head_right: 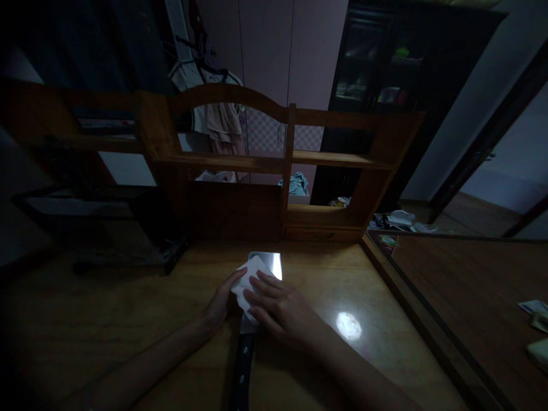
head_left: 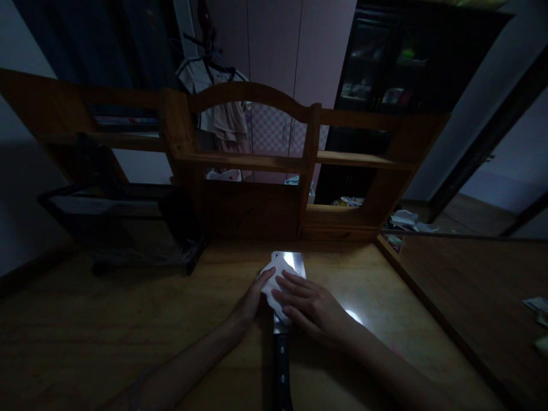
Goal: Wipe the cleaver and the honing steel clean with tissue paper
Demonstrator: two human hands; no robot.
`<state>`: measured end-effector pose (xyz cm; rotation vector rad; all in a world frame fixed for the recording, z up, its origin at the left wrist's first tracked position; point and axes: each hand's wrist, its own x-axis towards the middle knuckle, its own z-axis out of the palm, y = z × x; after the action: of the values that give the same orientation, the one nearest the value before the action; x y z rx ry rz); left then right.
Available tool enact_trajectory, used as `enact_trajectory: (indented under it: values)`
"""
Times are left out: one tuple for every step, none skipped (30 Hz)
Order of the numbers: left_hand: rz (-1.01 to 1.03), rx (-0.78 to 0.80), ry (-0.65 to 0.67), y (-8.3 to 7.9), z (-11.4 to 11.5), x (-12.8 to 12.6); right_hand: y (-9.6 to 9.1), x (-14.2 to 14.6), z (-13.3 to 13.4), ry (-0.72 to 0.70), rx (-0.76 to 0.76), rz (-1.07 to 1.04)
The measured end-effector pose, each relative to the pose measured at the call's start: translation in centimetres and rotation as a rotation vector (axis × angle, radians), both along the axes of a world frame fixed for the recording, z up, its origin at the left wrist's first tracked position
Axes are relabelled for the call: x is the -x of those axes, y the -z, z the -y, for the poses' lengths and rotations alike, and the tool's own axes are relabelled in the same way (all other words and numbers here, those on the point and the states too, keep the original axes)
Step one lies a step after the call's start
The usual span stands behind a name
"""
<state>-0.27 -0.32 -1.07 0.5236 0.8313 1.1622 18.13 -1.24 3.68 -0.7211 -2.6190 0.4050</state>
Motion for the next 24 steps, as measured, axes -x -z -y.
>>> enact_trajectory:
  values:
    - [0.013,-0.003,-0.012,0.2,-0.1,0.0,0.0,0.0,-0.1,0.008,-0.008,-0.01]
    - [0.018,-0.014,-0.023,0.3,-0.2,0.0,0.1,-0.1,-0.1,0.018,-0.017,-0.02]
    - [0.015,-0.03,-0.027,0.5,-0.3,0.1,0.2,-0.2,-0.2,0.03,-0.027,-0.028]
    - [0.0,-0.044,-0.026,0.6,-0.3,0.1,0.2,-0.2,-0.3,0.046,-0.037,-0.036]
    - [-0.03,-0.054,-0.025,0.6,-0.3,0.2,0.3,-0.3,-0.4,0.065,-0.048,-0.042]
    - [-0.07,-0.06,-0.027,0.6,-0.2,0.3,0.4,-0.3,-0.4,0.085,-0.058,-0.048]
    - [-0.114,-0.062,-0.031,0.5,-0.2,0.4,0.4,-0.4,-0.5,0.107,-0.064,-0.056]
    - [-0.155,-0.059,-0.033,0.4,-0.1,0.4,0.5,-0.5,-0.5,0.13,-0.067,-0.065]
    - [-0.189,-0.058,-0.031,0.3,0.0,0.5,0.5,-0.5,-0.6,0.153,-0.067,-0.072]
    - [-0.213,-0.064,-0.021,0.1,0.0,0.5,0.6,-0.6,-0.6,0.176,-0.063,-0.08]
    - [-0.223,-0.076,-0.004,0.0,0.1,0.5,0.6,-0.6,-0.6,0.197,-0.06,-0.089]
    - [-0.227,-0.085,0.012,-0.2,0.1,0.5,0.7,-0.7,-0.6,0.216,-0.059,-0.1]
    - [-0.228,-0.092,0.022,-0.3,0.2,0.5,0.7,-0.7,-0.6,0.231,-0.063,-0.113]
    - [-0.228,-0.096,0.029,-0.4,0.2,0.5,0.8,-0.8,-0.5,0.238,-0.071,-0.125]
    - [-0.229,-0.095,0.031,-0.4,0.2,0.5,0.8,-0.8,-0.5,0.239,-0.083,-0.136]
    - [-0.23,-0.09,0.032,-0.4,0.2,0.5,0.9,-0.9,-0.4,0.231,-0.096,-0.14]
    - [-0.232,-0.086,0.032,-0.3,0.1,0.5,0.9,-0.9,-0.4,0.214,-0.107,-0.136]
    - [-0.234,-0.086,0.032,-0.2,0.1,0.6,0.9,-0.9,-0.3,0.192,-0.117,-0.126]
    - [-0.234,-0.086,0.03,0.0,0.0,0.6,0.9,-0.9,-0.3,0.169,-0.126,-0.116]
    - [-0.231,-0.086,0.03,0.2,0.0,0.6,0.8,-0.9,-0.2,0.149,-0.131,-0.106]
    - [-0.222,-0.087,0.034,0.4,-0.1,0.7,0.8,-0.9,-0.2,0.131,-0.134,-0.101]
    - [-0.205,-0.09,0.037,0.6,-0.1,0.6,0.7,-0.9,-0.1,0.116,-0.136,-0.097]
    - [-0.18,-0.094,0.034,0.8,-0.2,0.6,0.6,-0.8,-0.1,0.103,-0.137,-0.093]
    - [-0.153,-0.095,0.025,0.9,-0.2,0.5,0.5,-0.8,-0.1,0.09,-0.135,-0.085]
